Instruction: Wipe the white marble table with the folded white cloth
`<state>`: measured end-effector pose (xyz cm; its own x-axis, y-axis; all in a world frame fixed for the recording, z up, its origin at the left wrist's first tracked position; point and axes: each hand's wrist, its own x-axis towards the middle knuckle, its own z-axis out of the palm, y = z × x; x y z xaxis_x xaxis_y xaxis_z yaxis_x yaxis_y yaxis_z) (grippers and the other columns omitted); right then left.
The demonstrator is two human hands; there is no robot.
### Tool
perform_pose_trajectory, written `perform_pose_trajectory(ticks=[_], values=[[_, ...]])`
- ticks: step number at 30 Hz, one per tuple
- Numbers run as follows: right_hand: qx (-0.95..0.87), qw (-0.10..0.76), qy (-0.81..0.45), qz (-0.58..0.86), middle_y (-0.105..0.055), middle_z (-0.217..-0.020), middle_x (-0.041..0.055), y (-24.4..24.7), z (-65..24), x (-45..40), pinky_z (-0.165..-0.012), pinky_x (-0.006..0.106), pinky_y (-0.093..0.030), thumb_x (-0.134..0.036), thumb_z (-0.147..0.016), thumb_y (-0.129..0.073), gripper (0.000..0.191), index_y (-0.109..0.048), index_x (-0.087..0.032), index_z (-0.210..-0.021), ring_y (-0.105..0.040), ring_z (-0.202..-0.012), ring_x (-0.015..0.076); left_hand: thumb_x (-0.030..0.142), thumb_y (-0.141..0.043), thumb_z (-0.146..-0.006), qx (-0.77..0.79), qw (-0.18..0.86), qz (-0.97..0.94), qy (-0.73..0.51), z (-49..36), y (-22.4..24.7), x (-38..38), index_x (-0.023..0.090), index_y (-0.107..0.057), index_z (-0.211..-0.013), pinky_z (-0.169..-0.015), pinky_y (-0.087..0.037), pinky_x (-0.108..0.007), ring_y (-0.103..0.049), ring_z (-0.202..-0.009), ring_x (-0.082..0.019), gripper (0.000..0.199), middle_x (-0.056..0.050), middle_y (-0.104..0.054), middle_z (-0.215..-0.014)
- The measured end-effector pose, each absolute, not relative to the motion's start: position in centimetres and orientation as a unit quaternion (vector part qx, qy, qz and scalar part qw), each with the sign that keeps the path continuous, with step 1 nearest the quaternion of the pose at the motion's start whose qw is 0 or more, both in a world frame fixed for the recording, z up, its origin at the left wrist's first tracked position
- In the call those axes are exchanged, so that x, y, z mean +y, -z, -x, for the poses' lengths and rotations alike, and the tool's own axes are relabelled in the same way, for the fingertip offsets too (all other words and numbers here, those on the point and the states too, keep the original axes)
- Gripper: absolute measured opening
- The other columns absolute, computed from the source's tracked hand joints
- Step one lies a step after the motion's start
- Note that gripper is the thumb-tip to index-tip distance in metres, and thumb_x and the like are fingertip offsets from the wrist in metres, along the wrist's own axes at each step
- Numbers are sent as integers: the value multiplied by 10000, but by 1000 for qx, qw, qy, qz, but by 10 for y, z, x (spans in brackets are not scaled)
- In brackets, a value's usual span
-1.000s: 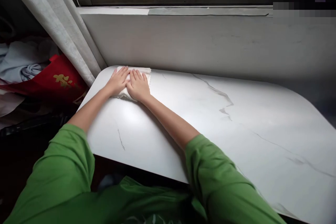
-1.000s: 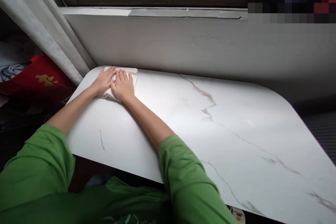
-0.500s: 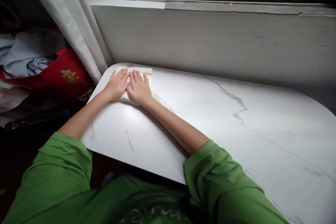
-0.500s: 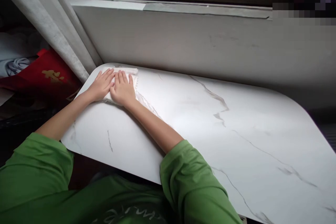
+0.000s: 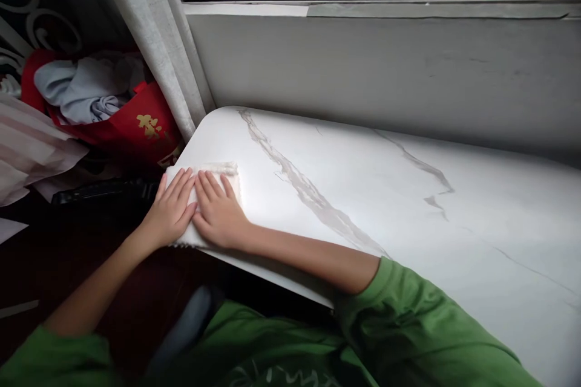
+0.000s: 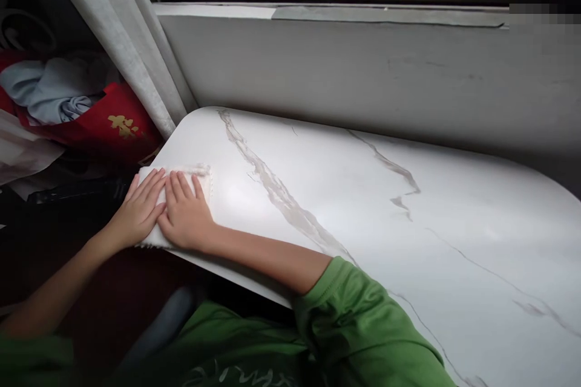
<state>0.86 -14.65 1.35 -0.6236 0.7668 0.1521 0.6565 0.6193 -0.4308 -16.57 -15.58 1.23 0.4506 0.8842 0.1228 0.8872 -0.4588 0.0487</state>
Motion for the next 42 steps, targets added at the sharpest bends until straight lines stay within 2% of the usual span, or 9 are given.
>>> perform_pose_trajectory(ticks=[8,13,17,21,25,29,33,37,42], values=[[-807,145,-131,557,-193,-1580,152,-6,-25,16,-1189,433,-53,-314,-953,-273,637,-218,6,-1501,-144,-1463,245,268,-291,-960,-516,-41,855,13,117,-15,47,80,-261,-1486,-1188,-49,-459,-167,-1459,-222,559,-127,-241,-1569],[-767,202,-107,599,-265,-1557,161,7,-41,57,-1178,470,-88,-288,-929,-262,617,-300,-4,-1475,-208,-1444,248,262,-297,-959,-477,-41,878,25,94,-7,104,93,-302,-1473,-1181,-71,-468,-209,-1444,-236,541,-128,-286,-1551],[-773,202,-106,592,-262,-1561,153,8,-45,53,-1180,470,-81,-304,-935,-274,614,-301,-24,-1480,-201,-1446,251,253,-285,-959,-484,-33,873,46,92,-6,90,96,-293,-1482,-1178,-84,-478,-207,-1446,-238,546,-128,-272,-1558],[-784,173,-115,585,-225,-1575,145,1,-44,14,-1186,451,-62,-304,-950,-278,614,-264,-26,-1497,-165,-1458,250,239,-251,-963,-502,-35,864,25,93,-13,41,61,-243,-1497,-1185,-68,-468,-150,-1464,-225,563,-130,-211,-1577],[-817,149,-117,544,-194,-1574,180,-4,-46,-61,-1189,472,-49,-292,-961,-270,623,-221,21,-1497,-124,-1464,283,253,-233,-965,-490,-22,871,16,100,-18,-40,60,-252,-1494,-1190,-68,-474,-137,-1468,-228,563,-130,-217,-1575],[-869,152,-137,450,-184,-1564,214,-9,-59,-144,-1191,508,-55,-310,-960,-288,634,-250,55,-1478,-85,-1466,310,277,-234,-966,-493,5,869,45,105,-17,-138,54,-259,-1493,-1185,-99,-516,-155,-1464,-267,572,-162,-248,-1559],[-903,161,-163,363,-167,-1561,220,-12,-79,-195,-1190,537,-92,-330,-970,-285,632,-262,51,-1474,-41,-1468,308,285,-262,-974,-503,24,861,68,99,-14,-206,79,-193,-1517,-1174,-122,-549,-143,-1464,-288,585,-177,-249,-1554],[-900,144,-199,361,-138,-1567,221,-14,-93,-191,-1190,530,-91,-340,-957,-326,656,-236,46,-1481,-33,-1469,292,303,-276,-977,-498,5,865,55,89,-14,-206,91,-182,-1520,-1169,-106,-563,-132,-1465,-296,590,-172,-227,-1563],[-839,148,-248,462,-192,-1576,174,-14,-102,-105,-1195,466,-92,-270,-938,-296,597,-298,-7,-1474,-128,-1468,247,354,-282,-981,-515,-47,854,48,65,-16,-113,107,-234,-1506,-1172,-39,-560,-161,-1463,-271,582,-131,-233,-1569]])
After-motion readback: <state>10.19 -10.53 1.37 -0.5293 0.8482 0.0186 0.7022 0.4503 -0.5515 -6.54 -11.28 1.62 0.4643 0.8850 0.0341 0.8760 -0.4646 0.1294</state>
